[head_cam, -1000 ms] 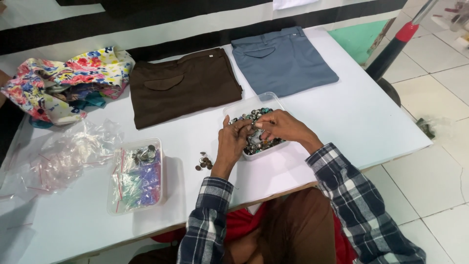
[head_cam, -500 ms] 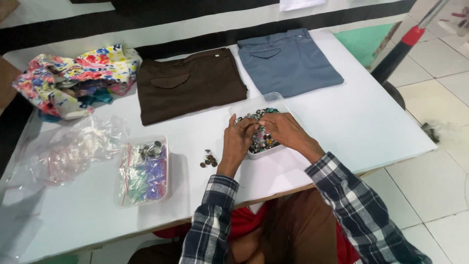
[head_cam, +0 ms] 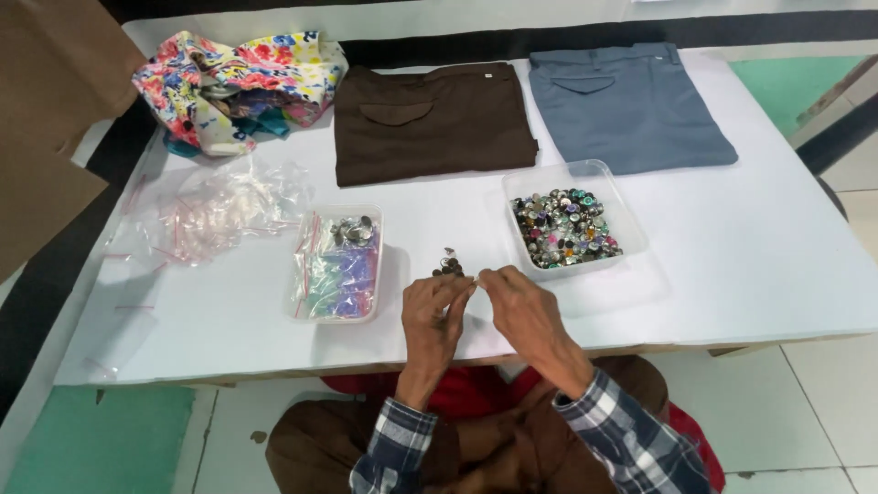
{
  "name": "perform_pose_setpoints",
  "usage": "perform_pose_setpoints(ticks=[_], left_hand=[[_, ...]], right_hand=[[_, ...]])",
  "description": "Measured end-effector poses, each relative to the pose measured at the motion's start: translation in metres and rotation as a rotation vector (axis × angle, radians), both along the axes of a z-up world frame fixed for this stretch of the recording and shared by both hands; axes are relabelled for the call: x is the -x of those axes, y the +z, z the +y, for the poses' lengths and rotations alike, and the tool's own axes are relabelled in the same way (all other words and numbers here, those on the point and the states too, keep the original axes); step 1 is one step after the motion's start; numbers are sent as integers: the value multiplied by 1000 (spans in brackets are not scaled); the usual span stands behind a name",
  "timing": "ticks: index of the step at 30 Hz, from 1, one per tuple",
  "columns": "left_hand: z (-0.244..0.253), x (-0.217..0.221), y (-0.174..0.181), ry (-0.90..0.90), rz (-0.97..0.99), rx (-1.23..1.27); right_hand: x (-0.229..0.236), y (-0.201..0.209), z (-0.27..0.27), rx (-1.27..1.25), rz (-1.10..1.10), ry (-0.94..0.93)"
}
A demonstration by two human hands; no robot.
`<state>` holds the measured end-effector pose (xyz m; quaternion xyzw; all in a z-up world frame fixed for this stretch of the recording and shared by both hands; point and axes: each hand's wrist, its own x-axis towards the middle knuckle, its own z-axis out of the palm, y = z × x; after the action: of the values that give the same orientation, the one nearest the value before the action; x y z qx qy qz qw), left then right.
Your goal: Sorting small buttons or beads from a large pile into a plastic container.
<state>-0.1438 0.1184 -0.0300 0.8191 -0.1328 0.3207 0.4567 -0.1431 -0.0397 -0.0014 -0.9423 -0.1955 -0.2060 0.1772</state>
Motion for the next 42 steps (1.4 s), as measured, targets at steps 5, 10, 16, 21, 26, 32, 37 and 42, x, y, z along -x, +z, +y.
perform_pose_setpoints(ticks=[5, 10, 16, 21, 26, 32, 37, 42], left_hand=[[18, 1, -28, 102, 192, -4], [15, -4, -32, 160, 236, 21], [12, -3, -27, 199, 251, -47], [13, -2, -29, 185, 285, 51], [16, 0, -32, 143, 296, 146], [16, -4, -28, 128, 318, 186], [14, -6, -22, 138, 327, 113], [13, -10, -21, 156, 343, 84]], right_hand=[[-8, -34, 21, 53, -26, 48], [-18, -44, 29, 15, -140, 19], [-17, -40, 31, 13, -161, 18], [-20, -47, 29, -41, -123, 20], [-19, -45, 24, -191, -24, 25], [-24, -43, 24, -220, 40, 26], [-25, -38, 27, -185, 71, -3], [-24, -39, 28, -154, 80, -22]])
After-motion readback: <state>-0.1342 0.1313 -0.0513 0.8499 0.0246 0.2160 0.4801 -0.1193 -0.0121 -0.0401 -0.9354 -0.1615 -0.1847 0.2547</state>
